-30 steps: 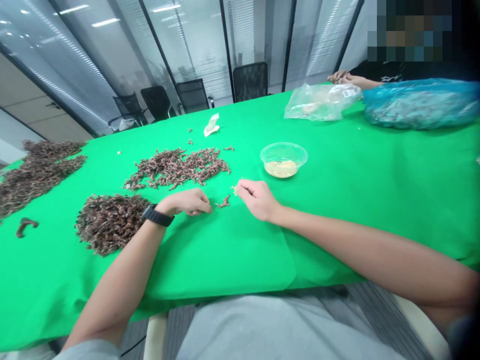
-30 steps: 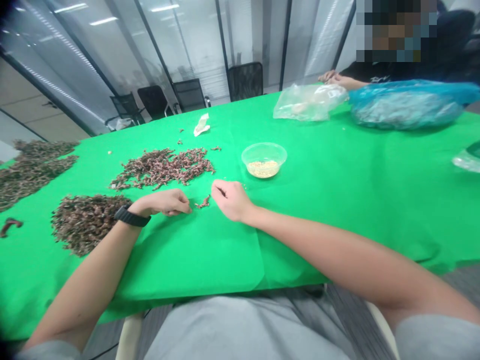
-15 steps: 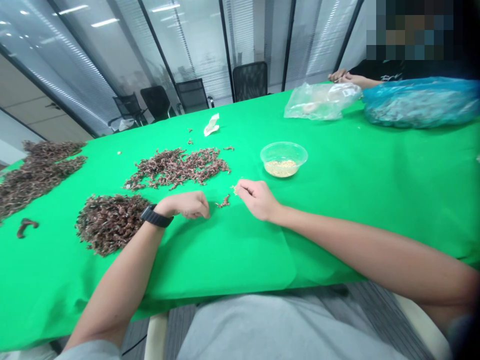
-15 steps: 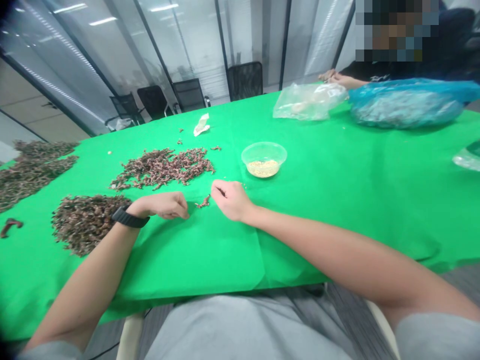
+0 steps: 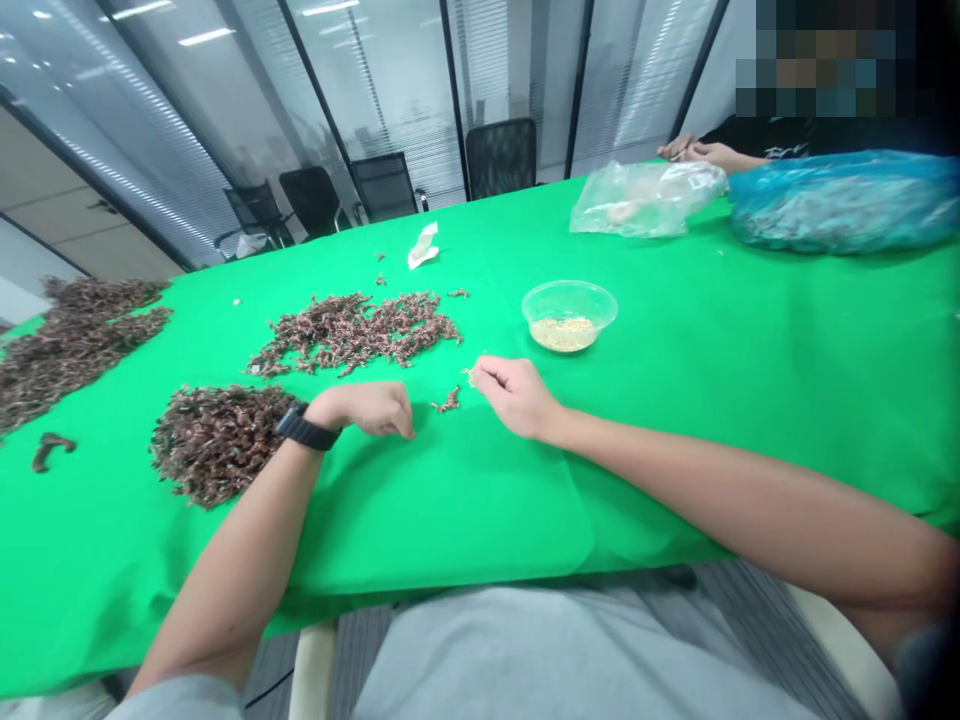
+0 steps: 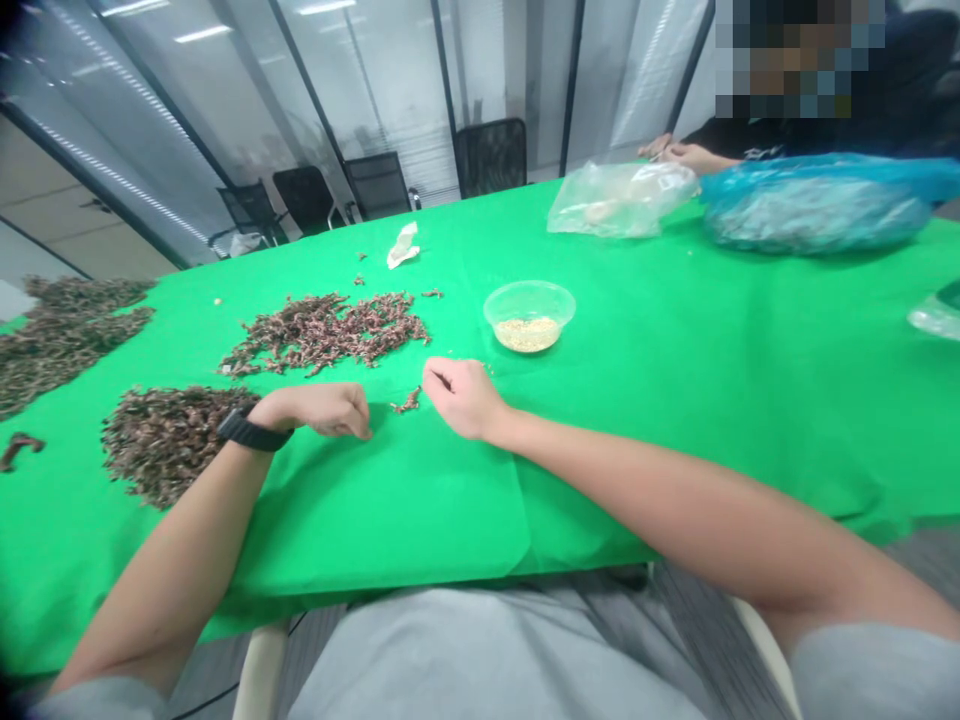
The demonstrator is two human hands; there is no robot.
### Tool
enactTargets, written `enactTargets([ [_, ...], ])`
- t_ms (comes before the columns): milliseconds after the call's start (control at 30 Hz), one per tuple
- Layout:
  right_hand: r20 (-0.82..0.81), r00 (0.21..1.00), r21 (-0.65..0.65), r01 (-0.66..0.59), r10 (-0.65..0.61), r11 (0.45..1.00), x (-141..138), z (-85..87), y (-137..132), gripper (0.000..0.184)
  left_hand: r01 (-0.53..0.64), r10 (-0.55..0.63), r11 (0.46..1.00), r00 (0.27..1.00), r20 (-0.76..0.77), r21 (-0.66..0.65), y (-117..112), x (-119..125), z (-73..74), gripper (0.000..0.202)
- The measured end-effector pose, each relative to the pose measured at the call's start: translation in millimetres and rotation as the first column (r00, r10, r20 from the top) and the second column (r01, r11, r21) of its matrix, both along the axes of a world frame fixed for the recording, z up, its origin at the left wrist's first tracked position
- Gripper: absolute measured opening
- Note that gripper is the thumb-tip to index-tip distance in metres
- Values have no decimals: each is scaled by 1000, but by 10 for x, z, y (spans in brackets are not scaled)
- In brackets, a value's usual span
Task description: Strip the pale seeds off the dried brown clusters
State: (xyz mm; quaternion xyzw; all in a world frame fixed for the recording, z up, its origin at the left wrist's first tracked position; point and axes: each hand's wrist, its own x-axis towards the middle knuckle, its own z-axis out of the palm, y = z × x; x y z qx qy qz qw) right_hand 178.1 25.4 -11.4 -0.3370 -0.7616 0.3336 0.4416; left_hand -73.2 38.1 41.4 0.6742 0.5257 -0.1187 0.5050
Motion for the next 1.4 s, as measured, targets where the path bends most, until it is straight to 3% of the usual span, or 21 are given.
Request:
enactTargets([
  [67,0,1000,-6,-2,2,1000,-3,-1,-1,31,49,-50,999,999,-18,-18,-1,-1,10,37],
  [167,-1,1000,-6,-1,1,1000,-7,3,-3,32,11,-7,987,1000,-26,161,-3,-9,6,37],
  [300,3,1000,-6,0,0,1000,-8,14,-9,32,16,-11,993,999,-45,113,1,-17,-9,37],
  [433,7,1000,-4,2,-2,1000,-5,16,-13,32,30,-16,971,998,-61,236,0,-4,-3,34],
  [567,14,1000,-3,5,-5,1000,-5,5,-11,32,54,-44,988,997,-68,146,-11,4,4,33],
  [700,20,1000,-1,7,-7,1000,-11,-3,-8,31,28,-15,967,999,-52,253,-18,15,16,32],
  [833,20,1000,0,5,-5,1000,-10,-6,-5,31,54,-42,990,995,-92,130,-16,23,20,30],
  [1000,18,1000,-1,12,-12,1000,-6,-13,2,31,36,-11,953,996,-83,301,5,2,0,31],
  [1133,9,1000,-7,4,-4,1000,-8,-23,5,31,77,-63,990,991,-116,115,-24,-10,27,31],
  [1167,9,1000,-7,5,-5,1000,-9,-25,5,31,92,-75,988,988,-138,121,-27,-10,26,32],
  [1233,12,1000,-6,9,-9,1000,-10,-28,7,31,97,-24,945,973,-229,312,-11,-4,-5,32],
  [1267,13,1000,-5,9,-9,1000,-10,-28,7,31,89,51,882,958,-281,463,8,0,-35,32],
  [1333,12,1000,-1,9,-9,1000,-9,-23,6,31,74,251,681,912,-326,729,58,10,-118,32],
  [1400,9,1000,3,8,-8,1000,-9,-14,3,31,66,337,548,895,-293,834,102,21,-205,33],
])
